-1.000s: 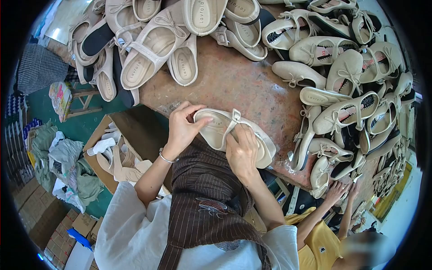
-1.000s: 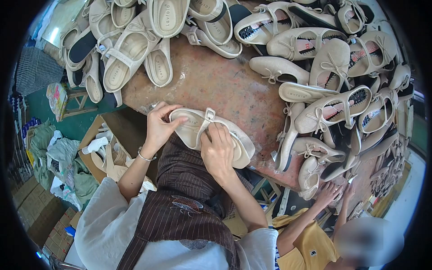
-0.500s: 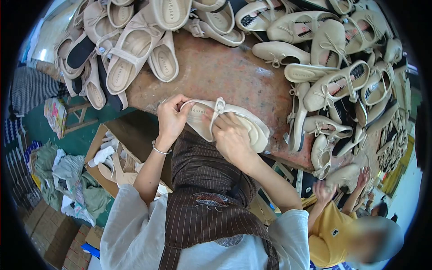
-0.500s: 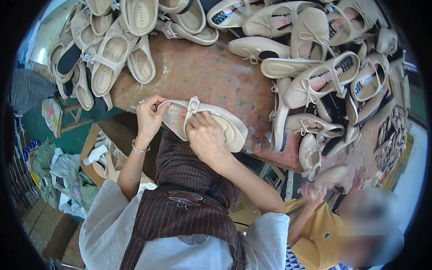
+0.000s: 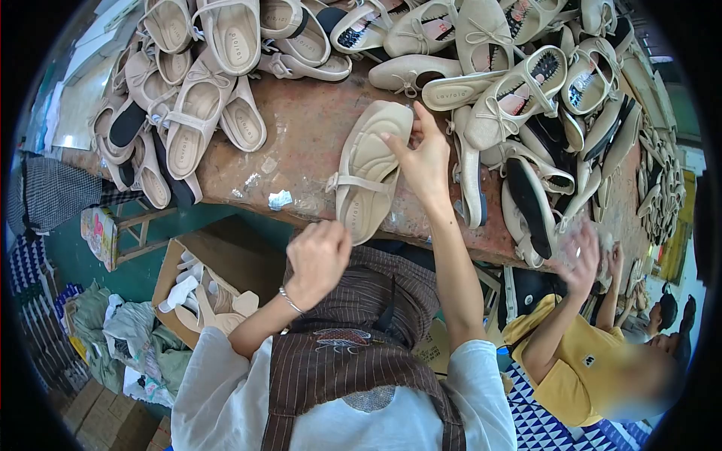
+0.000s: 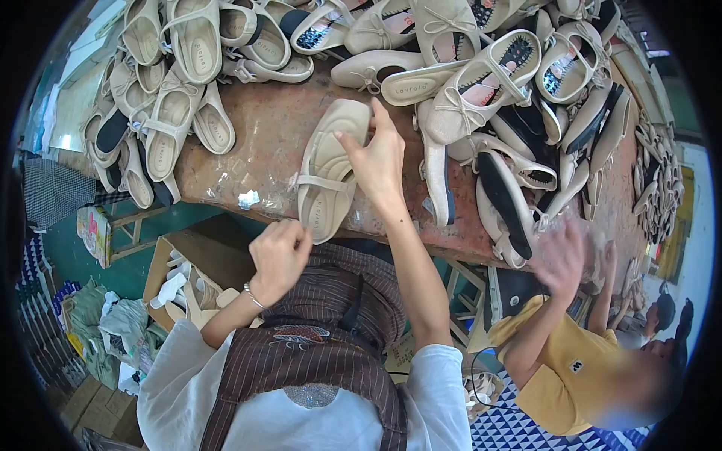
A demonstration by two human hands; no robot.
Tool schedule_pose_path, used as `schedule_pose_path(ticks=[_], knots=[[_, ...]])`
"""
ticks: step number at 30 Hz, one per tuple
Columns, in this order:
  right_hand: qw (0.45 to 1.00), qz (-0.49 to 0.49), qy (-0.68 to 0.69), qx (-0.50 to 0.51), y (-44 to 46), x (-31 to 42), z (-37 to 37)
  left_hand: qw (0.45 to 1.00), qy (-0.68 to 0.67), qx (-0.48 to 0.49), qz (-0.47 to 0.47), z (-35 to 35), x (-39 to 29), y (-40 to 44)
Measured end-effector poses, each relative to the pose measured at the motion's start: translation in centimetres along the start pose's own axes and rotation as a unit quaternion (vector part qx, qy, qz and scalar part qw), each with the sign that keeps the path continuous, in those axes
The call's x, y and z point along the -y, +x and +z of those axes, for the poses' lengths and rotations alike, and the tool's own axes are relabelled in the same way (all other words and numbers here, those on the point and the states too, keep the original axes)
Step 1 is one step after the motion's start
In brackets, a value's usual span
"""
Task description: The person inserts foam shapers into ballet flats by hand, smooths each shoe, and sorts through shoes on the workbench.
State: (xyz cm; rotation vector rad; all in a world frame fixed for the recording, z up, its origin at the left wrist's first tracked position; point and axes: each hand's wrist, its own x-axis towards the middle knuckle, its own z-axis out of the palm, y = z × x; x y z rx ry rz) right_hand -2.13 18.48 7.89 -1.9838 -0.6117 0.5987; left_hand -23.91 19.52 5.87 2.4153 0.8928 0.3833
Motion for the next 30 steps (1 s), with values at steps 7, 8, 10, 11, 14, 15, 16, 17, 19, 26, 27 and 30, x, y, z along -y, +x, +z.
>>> schedule_pose_path(ticks=[7, 8, 10, 11, 14, 15, 16, 17, 19, 26, 27, 30], knots=[[0.944, -0.224, -0.208, 0.123, -9.6, -2.2, 1.0, 0.974, 0.118, 0.156, 0.116, 4.6, -0.6, 0.4], [0.943, -0.228, -0.223, 0.098, -10.4, -3.5, 2.0, 0.976, 0.123, 0.135, 0.12, 5.5, -0.2, 0.5], [0.934, -0.246, -0.253, 0.053, -10.4, -4.3, 3.2, 0.975, 0.12, 0.139, 0.122, 5.6, 0.1, 0.4], [0.927, -0.263, -0.266, 0.035, -9.7, -4.4, 3.7, 0.976, 0.115, 0.137, 0.127, 5.5, 0.3, 0.0], [0.914, -0.288, -0.283, 0.03, -5.4, -4.5, 5.2, 0.981, 0.087, 0.107, 0.136, 4.6, 0.5, -0.7], [0.911, -0.292, -0.288, 0.038, -3.9, -4.6, 5.5, 0.98, 0.096, 0.104, 0.14, 4.4, 0.3, -0.5], [0.913, -0.26, -0.3, 0.093, -2.9, -4.5, 5.3, 0.979, 0.103, 0.101, 0.141, 4.2, 0.0, -0.3], [0.911, -0.265, -0.308, 0.07, -3.1, -4.2, 5.1, 0.979, 0.11, 0.096, 0.141, 4.2, -0.2, -0.3], [0.905, -0.276, -0.323, 0.024, -4.5, -3.4, 5.1, 0.98, 0.099, 0.116, 0.124, 4.6, 0.2, -1.1], [0.88, -0.078, -0.417, 0.215, -1.8, -0.6, 5.0, 0.985, 0.072, 0.098, 0.123, 4.4, -0.2, -0.2], [0.88, -0.066, -0.411, 0.228, -1.5, -0.2, 4.9, 0.985, 0.071, 0.095, 0.125, 4.2, -0.1, -0.2], [0.889, -0.236, -0.389, 0.052, -6.9, -3.7, 4.8, 0.98, 0.096, 0.137, 0.108, 5.2, 0.6, -1.3]])
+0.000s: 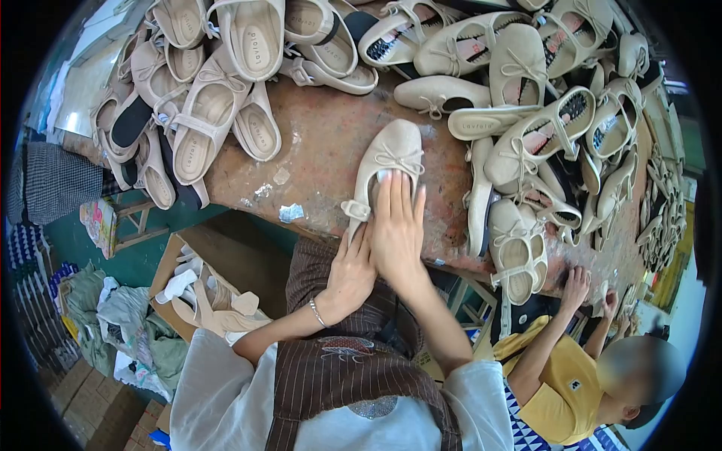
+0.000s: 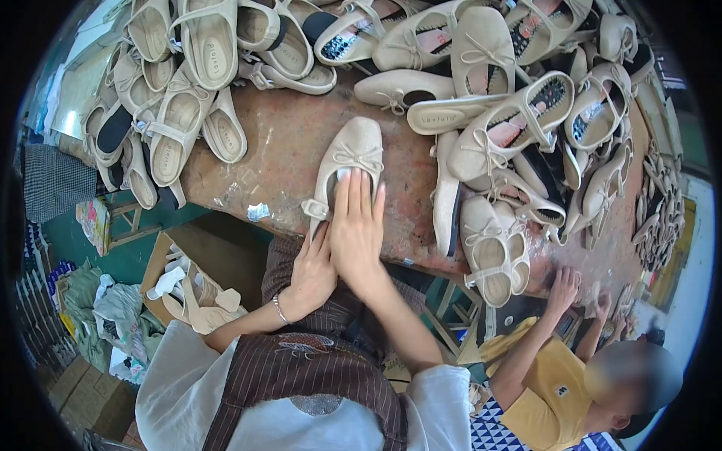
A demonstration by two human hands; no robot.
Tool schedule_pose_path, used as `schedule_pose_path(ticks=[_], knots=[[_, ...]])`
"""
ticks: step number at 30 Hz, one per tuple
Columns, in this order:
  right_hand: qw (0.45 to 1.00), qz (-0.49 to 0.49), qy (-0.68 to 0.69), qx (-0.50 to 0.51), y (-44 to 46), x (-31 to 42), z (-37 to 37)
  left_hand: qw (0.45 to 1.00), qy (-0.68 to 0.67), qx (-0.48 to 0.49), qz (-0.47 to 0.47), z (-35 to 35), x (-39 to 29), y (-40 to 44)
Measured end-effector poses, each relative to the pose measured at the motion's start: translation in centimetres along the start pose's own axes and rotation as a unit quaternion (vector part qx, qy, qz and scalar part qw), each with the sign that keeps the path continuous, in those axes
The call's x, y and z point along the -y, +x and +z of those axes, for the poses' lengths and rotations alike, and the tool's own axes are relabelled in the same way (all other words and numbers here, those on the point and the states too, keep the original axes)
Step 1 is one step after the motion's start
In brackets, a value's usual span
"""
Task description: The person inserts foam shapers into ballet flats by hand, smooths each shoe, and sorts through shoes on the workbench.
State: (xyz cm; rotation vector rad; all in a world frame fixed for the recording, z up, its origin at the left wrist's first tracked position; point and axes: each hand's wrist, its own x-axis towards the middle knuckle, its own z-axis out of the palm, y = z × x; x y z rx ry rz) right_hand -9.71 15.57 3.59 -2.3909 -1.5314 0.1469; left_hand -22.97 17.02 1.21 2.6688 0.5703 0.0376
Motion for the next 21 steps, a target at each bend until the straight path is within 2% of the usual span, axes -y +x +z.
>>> schedule_pose_path(ticks=[3, 6, 9, 11, 13, 14, 17, 18, 21], knots=[[0.999, -0.002, -0.018, 0.034, -3.0, 1.3, 0.6, 0.995, -0.08, -0.059, 0.001, -0.3, -0.2, 0.2], [0.992, 0.053, 0.017, 0.117, 3.3, 0.1, -0.2, 0.999, -0.037, -0.027, 0.009, -0.6, 0.0, 0.6], [0.999, 0.004, -0.03, -0.032, 2.8, 0.3, 1.3, 0.998, -0.04, -0.038, 0.011, -0.5, -0.1, 0.2], [0.998, 0.009, -0.05, -0.036, 4.1, -0.2, 1.2, 0.996, -0.047, -0.073, 0.023, -0.3, 0.1, 0.4], [0.997, 0.024, -0.064, -0.029, 4.4, -0.3, 1.1, 0.997, -0.026, -0.07, 0.016, -1.2, 0.4, 1.6], [0.994, 0.037, -0.047, 0.095, 5.5, -0.9, 0.9, 0.998, -0.023, -0.059, 0.013, -1.4, -0.1, 1.3], [0.997, 0.011, -0.072, -0.005, 4.7, -0.3, 1.4, 0.998, -0.017, -0.059, 0.01, -0.8, -0.1, 1.1], [0.992, 0.017, -0.101, -0.073, 3.8, 0.2, 2.1, 0.998, -0.039, -0.057, 0.011, -0.7, 0.1, 0.9], [0.997, 0.042, -0.059, -0.022, 4.8, -0.4, 2.2, 0.999, -0.02, -0.047, 0.007, -0.9, -0.1, 1.1]])
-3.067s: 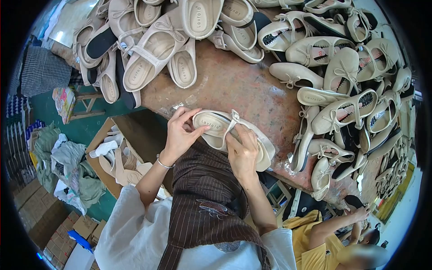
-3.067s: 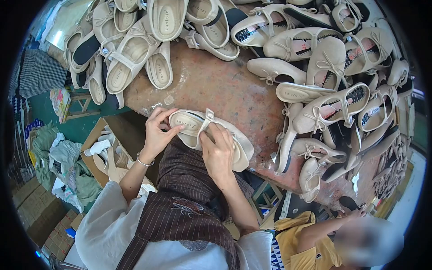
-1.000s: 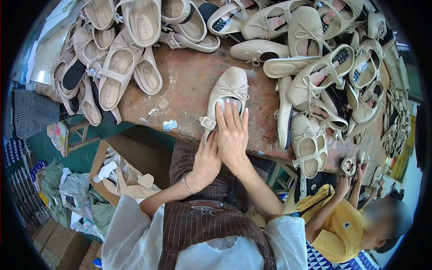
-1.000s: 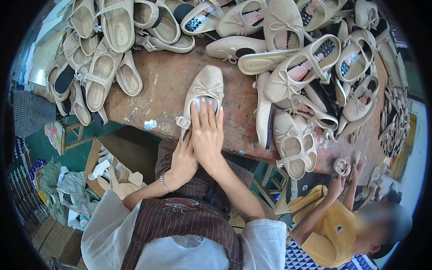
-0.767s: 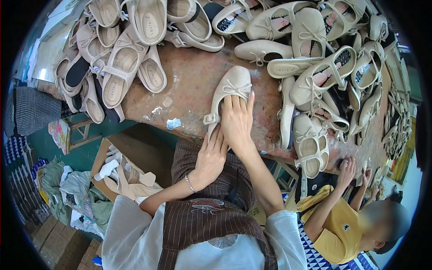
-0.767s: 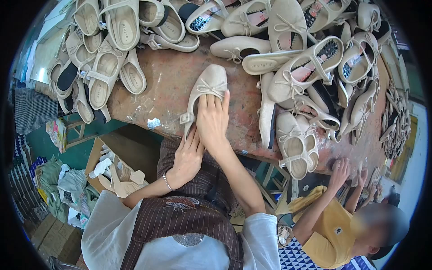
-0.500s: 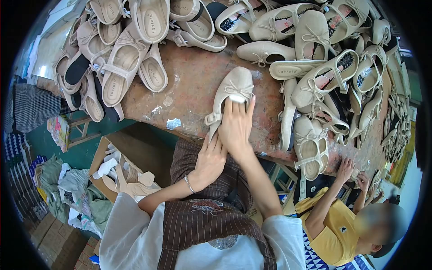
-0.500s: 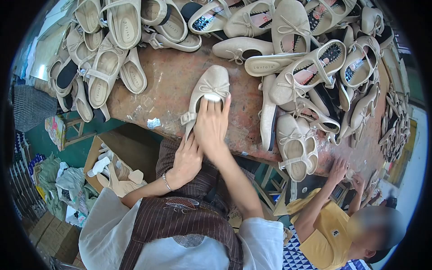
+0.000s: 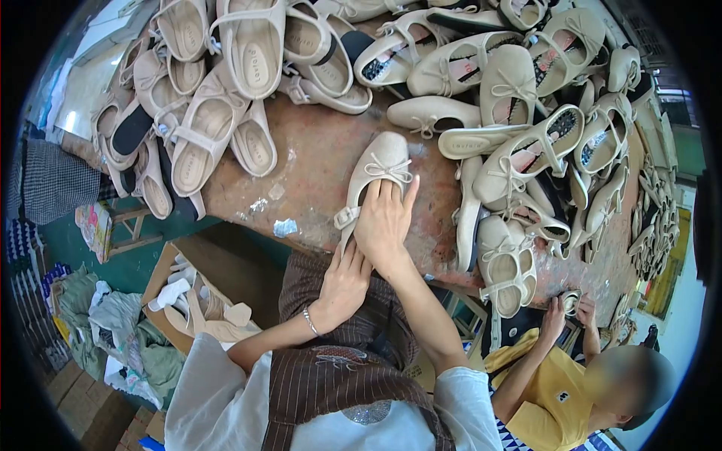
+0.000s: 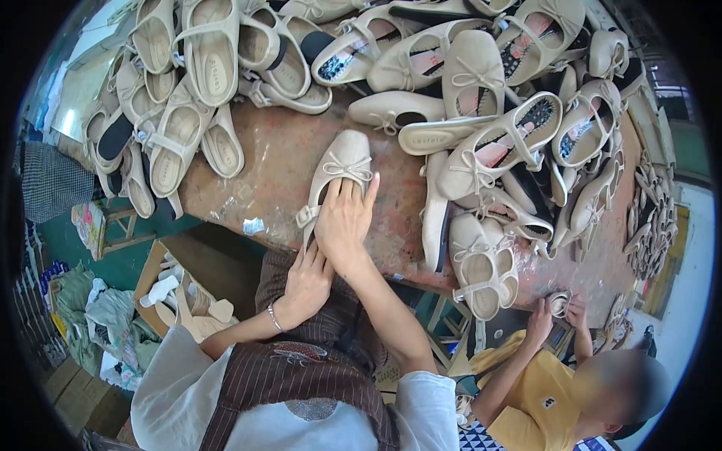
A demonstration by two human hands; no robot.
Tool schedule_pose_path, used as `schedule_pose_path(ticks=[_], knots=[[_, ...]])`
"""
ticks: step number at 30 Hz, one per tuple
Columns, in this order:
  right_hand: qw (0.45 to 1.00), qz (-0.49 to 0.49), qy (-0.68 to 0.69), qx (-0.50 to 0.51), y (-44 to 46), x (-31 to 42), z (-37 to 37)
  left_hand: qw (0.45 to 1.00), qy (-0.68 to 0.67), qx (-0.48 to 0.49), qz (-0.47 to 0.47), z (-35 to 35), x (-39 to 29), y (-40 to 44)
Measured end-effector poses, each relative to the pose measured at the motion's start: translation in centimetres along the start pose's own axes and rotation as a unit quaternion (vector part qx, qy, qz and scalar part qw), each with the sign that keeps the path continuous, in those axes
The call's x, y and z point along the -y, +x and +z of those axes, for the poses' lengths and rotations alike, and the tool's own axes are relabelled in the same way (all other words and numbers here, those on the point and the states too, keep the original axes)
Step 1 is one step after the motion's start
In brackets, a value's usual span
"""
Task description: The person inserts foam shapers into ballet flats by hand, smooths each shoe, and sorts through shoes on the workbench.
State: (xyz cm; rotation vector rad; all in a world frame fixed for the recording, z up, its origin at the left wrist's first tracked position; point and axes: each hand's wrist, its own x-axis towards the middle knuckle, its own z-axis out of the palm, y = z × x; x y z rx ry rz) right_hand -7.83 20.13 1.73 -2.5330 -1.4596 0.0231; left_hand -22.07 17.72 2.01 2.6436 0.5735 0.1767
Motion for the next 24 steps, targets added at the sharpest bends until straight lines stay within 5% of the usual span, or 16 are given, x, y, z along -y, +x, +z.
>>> schedule_pose_path(ticks=[4, 11, 13, 15, 17, 19, 21, 24], knots=[[0.976, 0.002, -0.015, 0.215, 3.6, -0.3, -1.3, 0.999, 0.036, -0.002, 0.003, -1.0, -0.3, 0.6], [0.979, -0.059, -0.038, 0.194, 3.0, -1.0, -0.9, 0.997, 0.022, -0.07, -0.027, 0.9, -0.6, 0.8], [0.986, -0.097, 0.052, 0.122, 2.1, -1.6, -1.4, 0.994, -0.029, -0.073, -0.072, -1.0, -0.9, 2.8], [0.949, -0.137, 0.226, 0.174, 1.5, -3.3, -4.0, 0.988, -0.001, -0.144, -0.057, -0.8, -0.4, 3.8], [0.871, -0.053, 0.464, 0.154, -1.3, -4.1, -7.5, 0.989, -0.094, -0.105, -0.052, -2.8, 1.1, 4.0], [0.84, 0.007, 0.542, 0.039, -4.9, -5.7, -8.2, 0.974, -0.187, -0.132, -0.006, -5.6, 2.9, 4.2], [0.851, 0.102, 0.515, -0.014, -8.9, -7.4, -8.6, 0.948, -0.298, -0.109, 0.0, -11.3, 4.3, 4.6], [0.835, 0.115, 0.538, -0.01, -12.3, -9.6, -7.3, 0.957, -0.213, -0.192, 0.04, -19.9, 6.0, 5.9]])
